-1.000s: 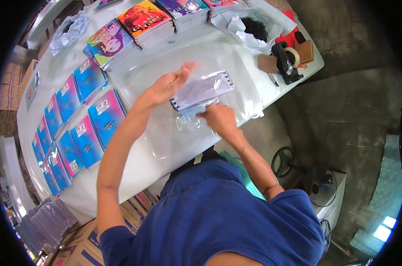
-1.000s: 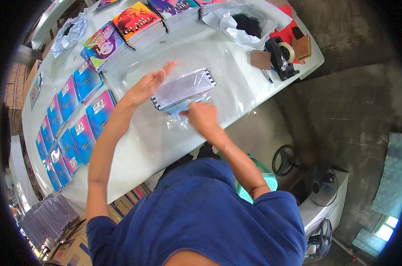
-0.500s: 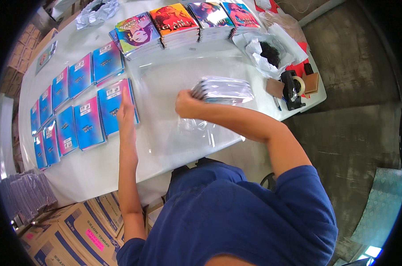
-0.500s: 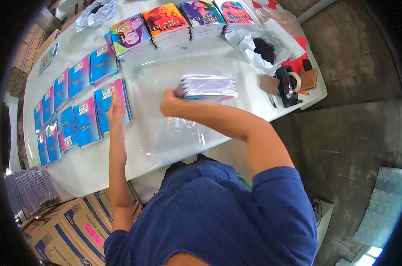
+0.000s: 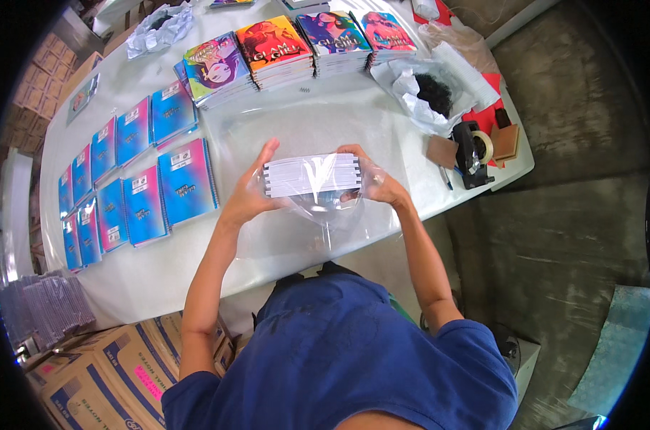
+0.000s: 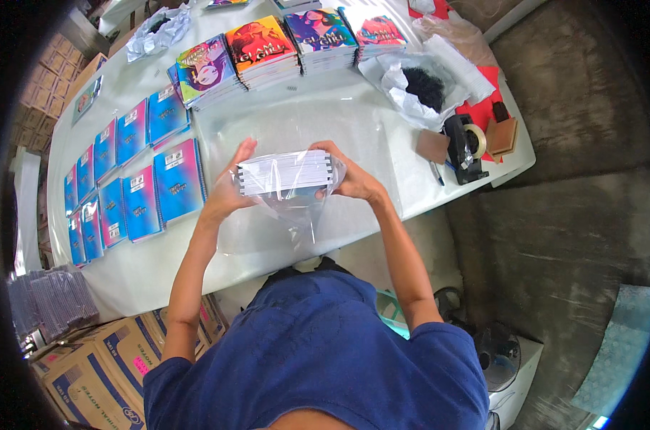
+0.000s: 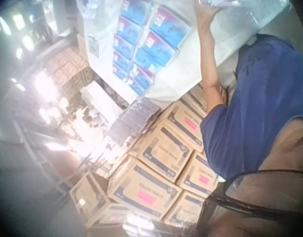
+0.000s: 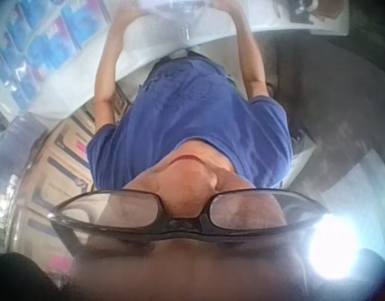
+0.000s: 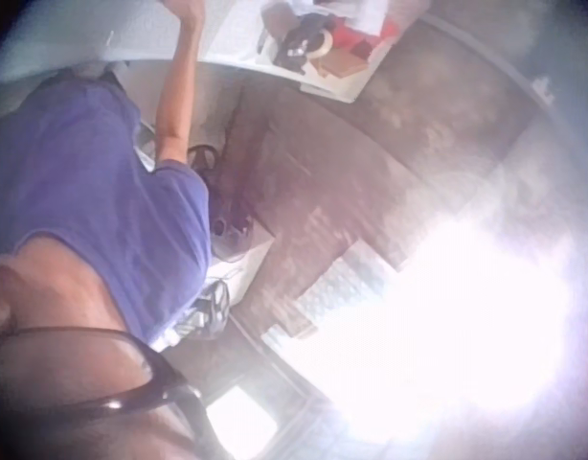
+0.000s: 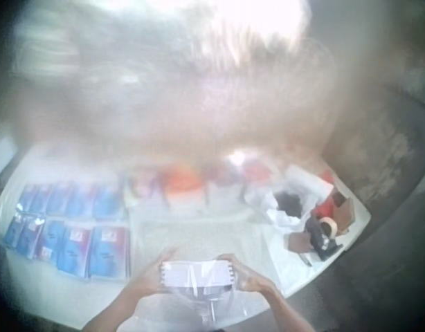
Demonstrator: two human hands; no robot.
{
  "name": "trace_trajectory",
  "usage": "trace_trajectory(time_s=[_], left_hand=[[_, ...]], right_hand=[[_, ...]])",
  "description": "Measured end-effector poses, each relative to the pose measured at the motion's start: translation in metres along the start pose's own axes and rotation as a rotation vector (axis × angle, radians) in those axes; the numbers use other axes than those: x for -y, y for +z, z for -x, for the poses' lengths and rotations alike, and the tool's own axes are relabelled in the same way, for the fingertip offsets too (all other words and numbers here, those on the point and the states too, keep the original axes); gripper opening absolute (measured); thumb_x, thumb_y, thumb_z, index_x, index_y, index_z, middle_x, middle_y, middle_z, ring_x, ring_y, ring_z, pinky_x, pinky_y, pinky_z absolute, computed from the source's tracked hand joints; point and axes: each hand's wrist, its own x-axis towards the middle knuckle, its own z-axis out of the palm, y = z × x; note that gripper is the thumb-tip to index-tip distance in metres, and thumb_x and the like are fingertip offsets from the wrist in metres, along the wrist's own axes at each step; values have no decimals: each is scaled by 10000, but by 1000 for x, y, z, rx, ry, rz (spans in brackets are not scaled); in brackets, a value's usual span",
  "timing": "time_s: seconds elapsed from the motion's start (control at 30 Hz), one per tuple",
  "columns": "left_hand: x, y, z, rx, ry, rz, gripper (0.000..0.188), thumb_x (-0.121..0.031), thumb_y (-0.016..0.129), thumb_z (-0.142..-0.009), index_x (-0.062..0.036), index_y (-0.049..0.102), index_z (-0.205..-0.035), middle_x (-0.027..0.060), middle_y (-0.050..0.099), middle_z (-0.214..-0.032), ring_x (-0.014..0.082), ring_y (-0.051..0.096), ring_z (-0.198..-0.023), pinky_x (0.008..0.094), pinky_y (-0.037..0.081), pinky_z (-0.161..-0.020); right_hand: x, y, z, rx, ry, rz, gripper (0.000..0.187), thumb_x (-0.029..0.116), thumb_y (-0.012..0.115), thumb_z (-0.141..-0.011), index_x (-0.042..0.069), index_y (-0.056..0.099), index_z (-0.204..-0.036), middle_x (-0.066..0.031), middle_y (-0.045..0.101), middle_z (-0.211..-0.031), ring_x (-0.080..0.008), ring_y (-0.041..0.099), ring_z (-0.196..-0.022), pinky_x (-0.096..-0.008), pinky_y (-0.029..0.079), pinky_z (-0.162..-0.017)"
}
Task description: The person places notebooks into a plastic bag, seals the bag with tape from a dispenser, and arranges stacks of notebooks on a table.
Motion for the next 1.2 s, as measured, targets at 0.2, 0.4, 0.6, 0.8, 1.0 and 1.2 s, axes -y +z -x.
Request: trace_trajectory(time_s=[0.2, 0.4, 0.6, 0.8, 1.0, 1.2], left_hand=[[-58, -9, -17, -253, 131, 460, 850, -539, 573, -869, -58, 236, -1483, 120, 295, -1520, 258, 270, -1406, 407, 196, -1143], [-8, -9, 30, -556, -8, 291, 825, -599, 543, -862, -83, 311, -1462, 95, 235, -1545, 273, 266, -1405, 443, 239, -1126], [3, 24, 57, -485, -63, 344, 693, -380, 721, -812, -97, 456, -1387, 96, 233, -1548, 279, 214, -1427, 474, 256, -1110], [2, 17, 55, -404, -5, 215, 594, -160, 797, -725, -143, 587, -1281, 117, 283, -1527, 278, 268, -1410, 463, 273, -1107], [-18, -13, 35, -121, 148, -478, 621, -165, 819, -646, -291, 631, -1225, 99, 287, -1527, 328, 298, -1391, 443, 319, -1094], [-37, -12, 4, 77, 133, -597, 595, -174, 823, -640, -334, 649, -1186, 64, 273, -1535, 339, 370, -1345, 417, 375, -1065]], right_hand=[[98, -36, -9, 63, -300, 102, 517, 341, 788, -713, -6, 597, -1045, -152, 612, -1143, -269, 528, -1154, -430, 367, -1027], [157, 6, -36, 143, -287, 846, 297, 154, 686, -798, 88, 611, -1078, -110, 651, -986, -308, 607, -943, -380, 454, -901], [170, -2, -59, -324, -442, 909, 246, 94, 698, -795, 55, 626, -1027, -91, 652, -873, -265, 636, -800, -356, 498, -738], [152, 82, -27, 103, -238, 1044, 586, 246, 717, -749, 36, 416, -1207, -127, 628, -793, -302, 630, -831, -400, 443, -795], [175, 54, -30, -115, -348, 1030, 554, 69, 644, -773, 86, 434, -1285, -98, 638, -844, -316, 618, -870, -400, 423, -864], [150, 6, -52, -202, -155, 1176, 768, 34, 794, -584, 129, 513, -1292, -85, 614, -1118, -289, 560, -1074, -411, 435, -907]])
